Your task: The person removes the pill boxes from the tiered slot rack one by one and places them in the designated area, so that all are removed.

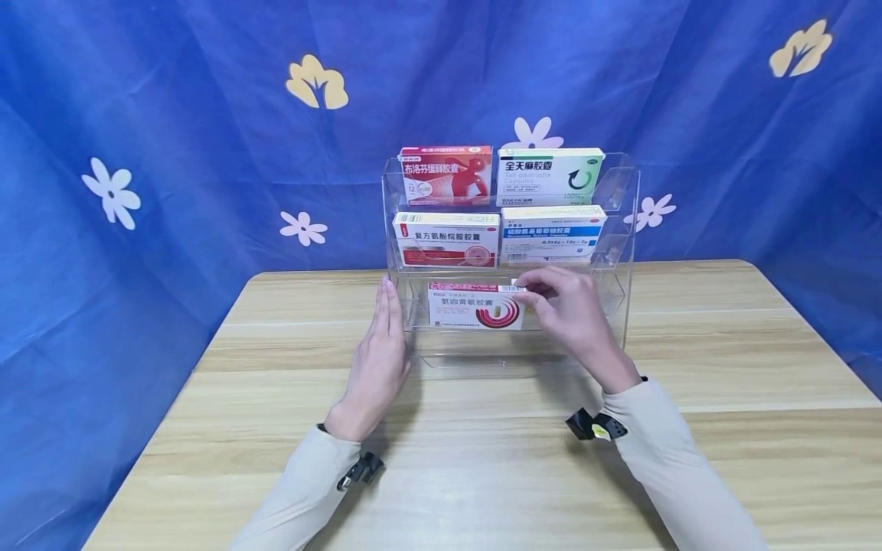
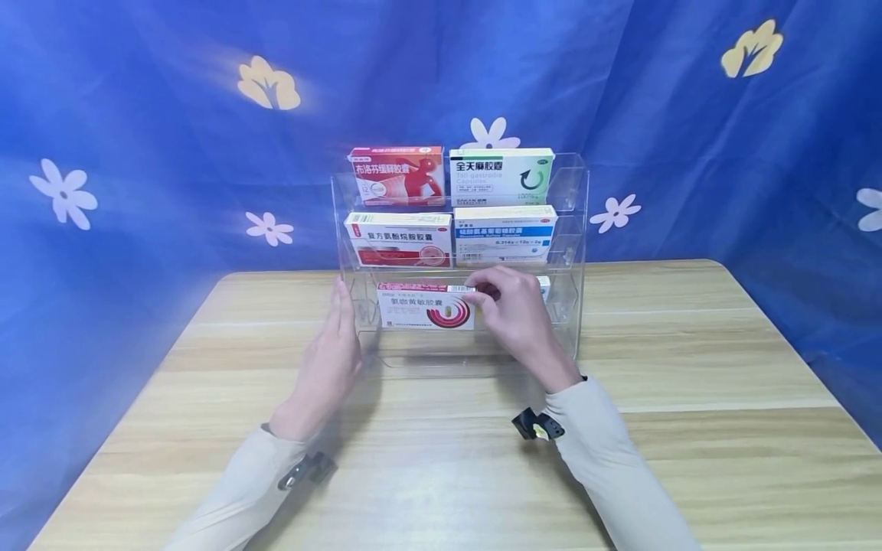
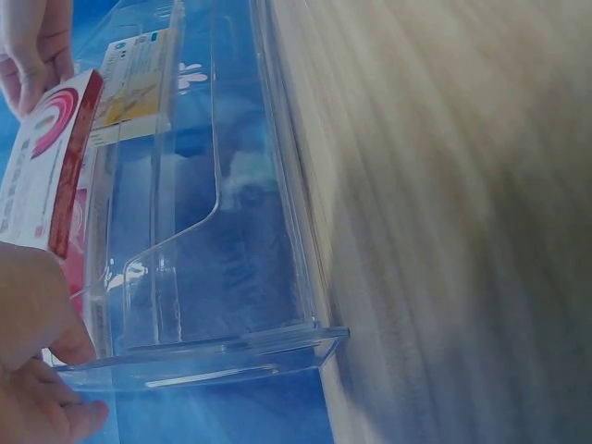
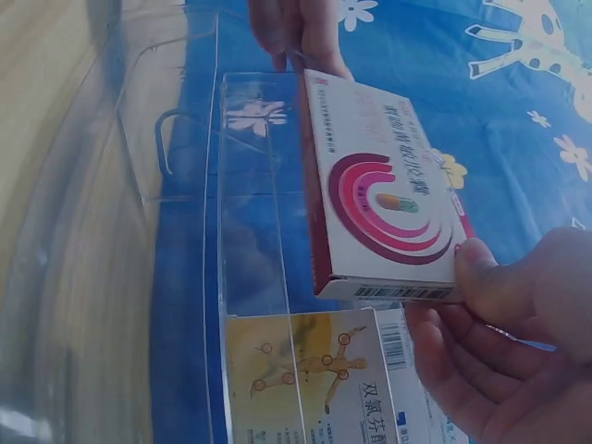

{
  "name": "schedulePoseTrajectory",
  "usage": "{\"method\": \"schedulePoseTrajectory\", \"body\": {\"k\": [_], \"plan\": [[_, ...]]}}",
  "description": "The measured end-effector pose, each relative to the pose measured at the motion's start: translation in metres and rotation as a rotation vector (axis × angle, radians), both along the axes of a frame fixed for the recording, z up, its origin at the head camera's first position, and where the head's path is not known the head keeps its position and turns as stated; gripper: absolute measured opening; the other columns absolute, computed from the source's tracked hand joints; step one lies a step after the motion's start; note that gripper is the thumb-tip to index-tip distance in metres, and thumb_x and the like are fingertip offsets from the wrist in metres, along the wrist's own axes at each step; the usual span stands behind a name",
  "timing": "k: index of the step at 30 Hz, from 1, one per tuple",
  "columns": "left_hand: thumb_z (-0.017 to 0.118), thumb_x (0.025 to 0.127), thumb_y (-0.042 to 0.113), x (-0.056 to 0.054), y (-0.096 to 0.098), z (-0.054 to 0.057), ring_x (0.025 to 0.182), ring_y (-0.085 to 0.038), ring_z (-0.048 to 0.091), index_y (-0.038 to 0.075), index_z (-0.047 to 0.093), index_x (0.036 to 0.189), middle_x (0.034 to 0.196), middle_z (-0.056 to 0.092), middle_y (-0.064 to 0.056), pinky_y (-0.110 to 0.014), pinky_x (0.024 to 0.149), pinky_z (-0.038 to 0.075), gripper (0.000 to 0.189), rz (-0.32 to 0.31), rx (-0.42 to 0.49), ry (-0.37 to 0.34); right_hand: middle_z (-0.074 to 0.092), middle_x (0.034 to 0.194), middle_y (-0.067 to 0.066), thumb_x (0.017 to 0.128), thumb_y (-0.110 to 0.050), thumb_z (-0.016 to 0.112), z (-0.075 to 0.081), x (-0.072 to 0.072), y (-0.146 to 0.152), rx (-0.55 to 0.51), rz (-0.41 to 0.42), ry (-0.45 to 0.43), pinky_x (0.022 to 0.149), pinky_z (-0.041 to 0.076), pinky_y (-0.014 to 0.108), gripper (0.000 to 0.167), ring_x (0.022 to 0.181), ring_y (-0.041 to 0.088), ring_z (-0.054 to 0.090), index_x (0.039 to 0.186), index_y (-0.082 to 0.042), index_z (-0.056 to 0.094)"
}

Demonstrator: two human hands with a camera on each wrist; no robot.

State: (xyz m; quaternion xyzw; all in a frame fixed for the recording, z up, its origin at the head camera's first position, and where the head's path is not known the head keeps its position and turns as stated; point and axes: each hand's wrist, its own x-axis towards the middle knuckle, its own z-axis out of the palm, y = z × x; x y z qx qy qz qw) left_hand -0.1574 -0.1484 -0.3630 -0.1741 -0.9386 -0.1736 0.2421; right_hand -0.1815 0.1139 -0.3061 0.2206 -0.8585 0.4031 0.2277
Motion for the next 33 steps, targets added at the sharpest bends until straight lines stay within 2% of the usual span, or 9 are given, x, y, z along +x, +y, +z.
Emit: {"method": "schedulePoseTrajectory", "body": {"k": [7, 13, 18, 22, 26, 31, 33], "plan": [[0.067, 0.075, -0.014, 0.000, -0.001, 0.000, 0.143, -0.039, 0.020, -0.017, 0.012, 0.146, 0.154, 0.013, -0.032, -0.044, 0.112, 0.029, 0.090, 0.003, -0.005, -0.008, 0.073, 0.088, 0.008, 0.083, -0.008, 0.075, -0.007, 0.009, 0.005, 0.018, 0.012, -0.119, 0.067, 0.056, 0.031, 0.011, 0.072, 0.017, 0.067, 0.092, -0.003, 0.074], [0.066, 0.074, -0.015, 0.000, -0.001, 0.000, 0.142, -0.039, 0.023, -0.016, 0.011, 0.147, 0.154, 0.013, -0.032, -0.045, 0.108, 0.036, 0.092, 0.002, 0.001, -0.011, 0.073, 0.088, 0.004, 0.084, -0.014, 0.074, -0.015, 0.016, 0.005, 0.056, 0.027, -0.259, 0.067, 0.056, 0.031, 0.010, 0.075, 0.014, 0.067, 0.093, -0.008, 0.074], [0.066, 0.071, -0.017, 0.000, 0.000, 0.000, 0.126, -0.044, 0.046, -0.014, 0.012, 0.148, 0.154, 0.018, -0.031, -0.046, 0.090, 0.051, 0.094, 0.002, 0.023, -0.007, 0.072, 0.086, 0.006, 0.083, -0.012, 0.074, -0.027, 0.021, 0.000, 0.094, 0.063, -0.353, 0.065, 0.055, 0.027, 0.012, 0.073, 0.014, 0.065, 0.094, -0.006, 0.074], [0.066, 0.072, -0.016, 0.001, -0.002, 0.000, 0.115, -0.046, 0.054, -0.013, 0.011, 0.148, 0.153, 0.019, -0.031, -0.046, 0.083, 0.054, 0.094, -0.005, 0.034, -0.009, 0.071, 0.081, 0.004, 0.083, -0.010, 0.074, -0.037, 0.024, -0.004, 0.097, 0.101, -0.423, 0.062, 0.053, 0.024, 0.011, 0.068, 0.011, 0.062, 0.092, -0.005, 0.073], [0.069, 0.073, -0.014, 0.001, -0.003, 0.000, 0.122, -0.046, 0.048, -0.012, 0.010, 0.149, 0.153, 0.018, -0.031, -0.047, 0.089, 0.052, 0.097, -0.011, 0.039, -0.014, 0.069, 0.077, 0.000, 0.083, -0.009, 0.073, -0.047, 0.026, -0.012, 0.083, 0.142, -0.497, 0.059, 0.053, 0.023, 0.007, 0.065, 0.011, 0.061, 0.089, -0.006, 0.074], [0.068, 0.074, -0.014, 0.001, -0.004, 0.001, 0.137, -0.042, 0.032, -0.012, 0.009, 0.149, 0.153, 0.017, -0.031, -0.047, 0.103, 0.041, 0.095, -0.028, 0.041, -0.011, 0.067, 0.072, -0.001, 0.083, -0.008, 0.073, -0.059, 0.030, -0.021, 0.065, 0.146, -0.572, 0.052, 0.051, 0.024, 0.005, 0.056, 0.018, 0.061, 0.088, -0.007, 0.073], [0.067, 0.075, -0.014, 0.001, -0.003, 0.002, 0.138, -0.041, 0.030, -0.013, 0.010, 0.148, 0.153, 0.019, -0.031, -0.047, 0.105, 0.039, 0.093, -0.031, 0.039, -0.006, 0.067, 0.070, 0.001, 0.084, -0.008, 0.072, -0.065, 0.032, -0.024, 0.058, 0.143, -0.580, 0.048, 0.050, 0.025, 0.004, 0.051, 0.021, 0.060, 0.087, -0.006, 0.073]]}}
